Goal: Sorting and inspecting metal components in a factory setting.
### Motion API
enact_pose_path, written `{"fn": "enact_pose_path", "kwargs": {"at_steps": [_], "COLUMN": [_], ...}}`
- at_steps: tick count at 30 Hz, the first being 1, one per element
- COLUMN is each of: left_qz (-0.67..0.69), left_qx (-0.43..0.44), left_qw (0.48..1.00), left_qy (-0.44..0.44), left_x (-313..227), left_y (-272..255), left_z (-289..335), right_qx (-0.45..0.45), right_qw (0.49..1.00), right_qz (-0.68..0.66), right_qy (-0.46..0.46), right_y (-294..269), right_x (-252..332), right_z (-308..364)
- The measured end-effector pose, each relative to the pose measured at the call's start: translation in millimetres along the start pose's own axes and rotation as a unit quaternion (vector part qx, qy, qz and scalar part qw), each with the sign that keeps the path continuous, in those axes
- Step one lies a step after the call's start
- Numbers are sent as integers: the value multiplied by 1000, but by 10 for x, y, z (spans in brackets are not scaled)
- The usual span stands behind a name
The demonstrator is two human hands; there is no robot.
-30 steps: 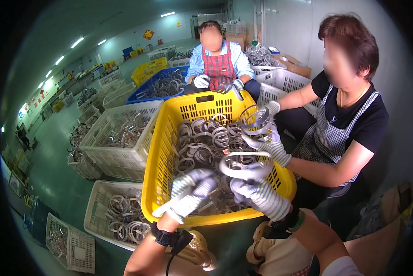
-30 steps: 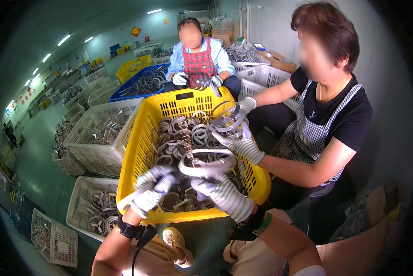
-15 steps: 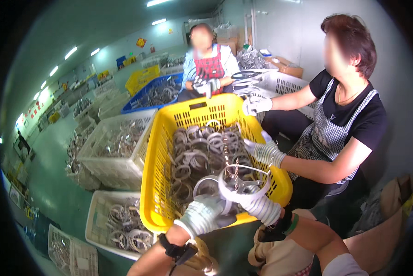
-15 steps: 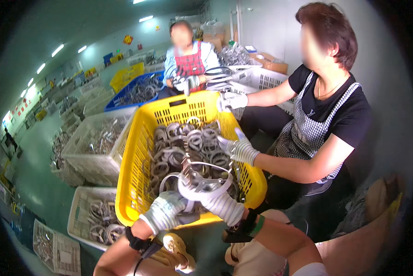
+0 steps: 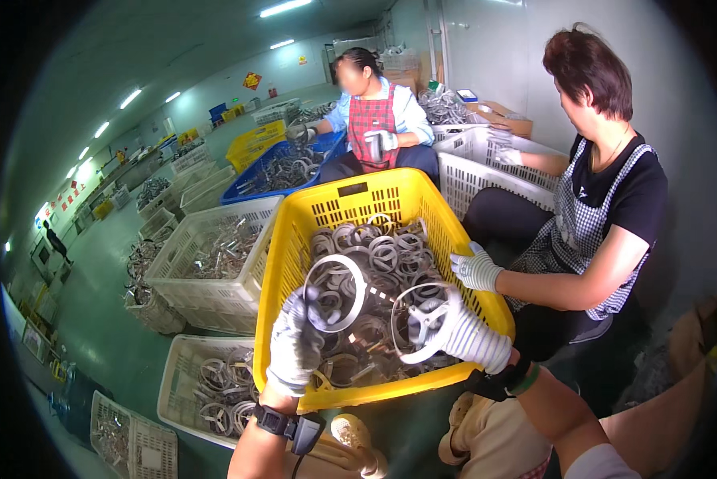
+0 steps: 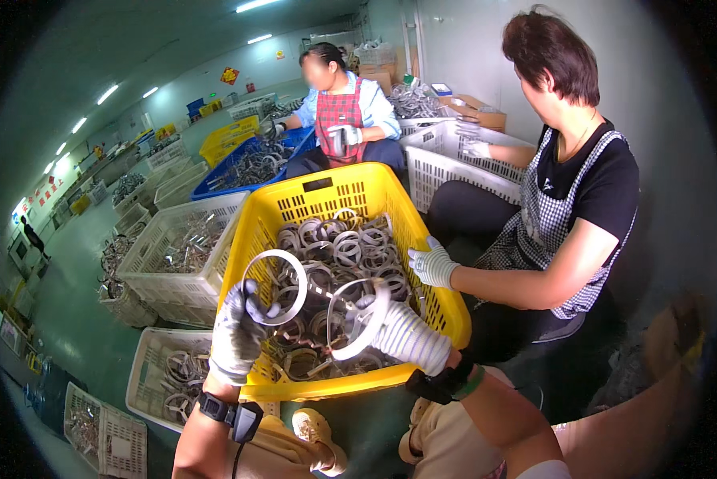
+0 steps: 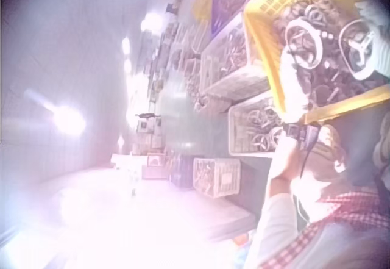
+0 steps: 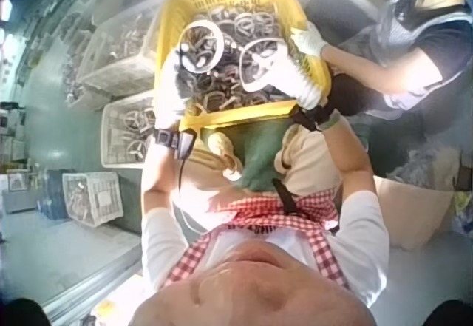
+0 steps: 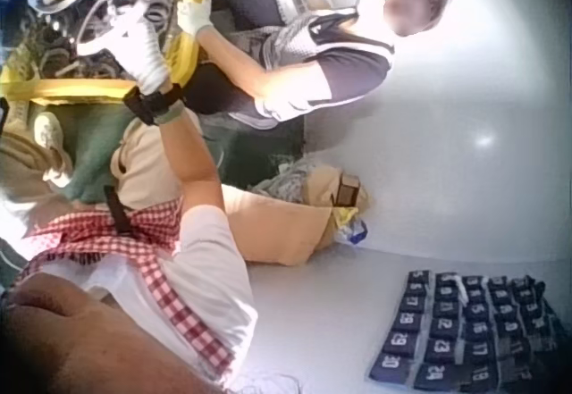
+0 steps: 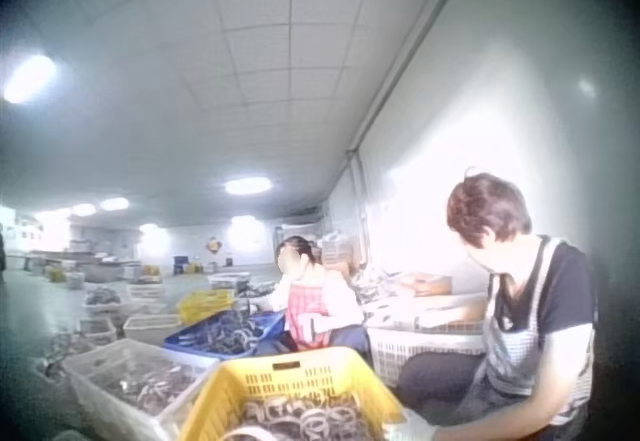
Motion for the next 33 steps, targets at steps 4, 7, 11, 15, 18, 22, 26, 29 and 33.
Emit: {"fn": "enact_pose_path", "kwargs": {"at_steps": [4, 7, 11, 15, 18, 22, 26, 29, 33], "left_qz": [22, -20, -117, -150, -192, -274, -363, -358, -361], "left_qx": [-4, 47, 41, 54, 64, 87, 105, 128, 156], "left_qw": [1000, 999, 992, 986, 978, 957, 925, 925, 918], "left_qy": [-9, -15, 22, 48, 42, 44, 27, 20, -42], "left_x": [48, 43, 8, -9, 3, -32, -113, -98, -117], "left_y": [-156, -112, -76, -13, 2, 57, 46, 73, 139], "left_z": [71, 199, 286, 354, 382, 439, 432, 392, 309], "right_qx": [18, 40, -30, -55, -71, -73, -57, -69, -74], "right_qw": [944, 969, 930, 938, 950, 961, 948, 938, 913], "right_qz": [-324, -225, -359, -335, -298, -260, -301, -328, -380], "right_qy": [57, 95, 68, 75, 63, 60, 86, 86, 129], "right_y": [160, 106, 178, 80, 118, 79, 44, 6, -147], "right_x": [44, 186, 153, 134, 135, 173, 170, 141, 40], "right_z": [104, 154, 210, 249, 267, 261, 199, 196, 167]}}
Point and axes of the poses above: each hand's wrist, its own z-axis away from the middle knuckle, its own y-axis out of the palm, x = y × z, the point moved 4 cm from there along -z, towards the middle knuckle, and after that the axes turned 4 degrees about x, right-handed, at the moved point
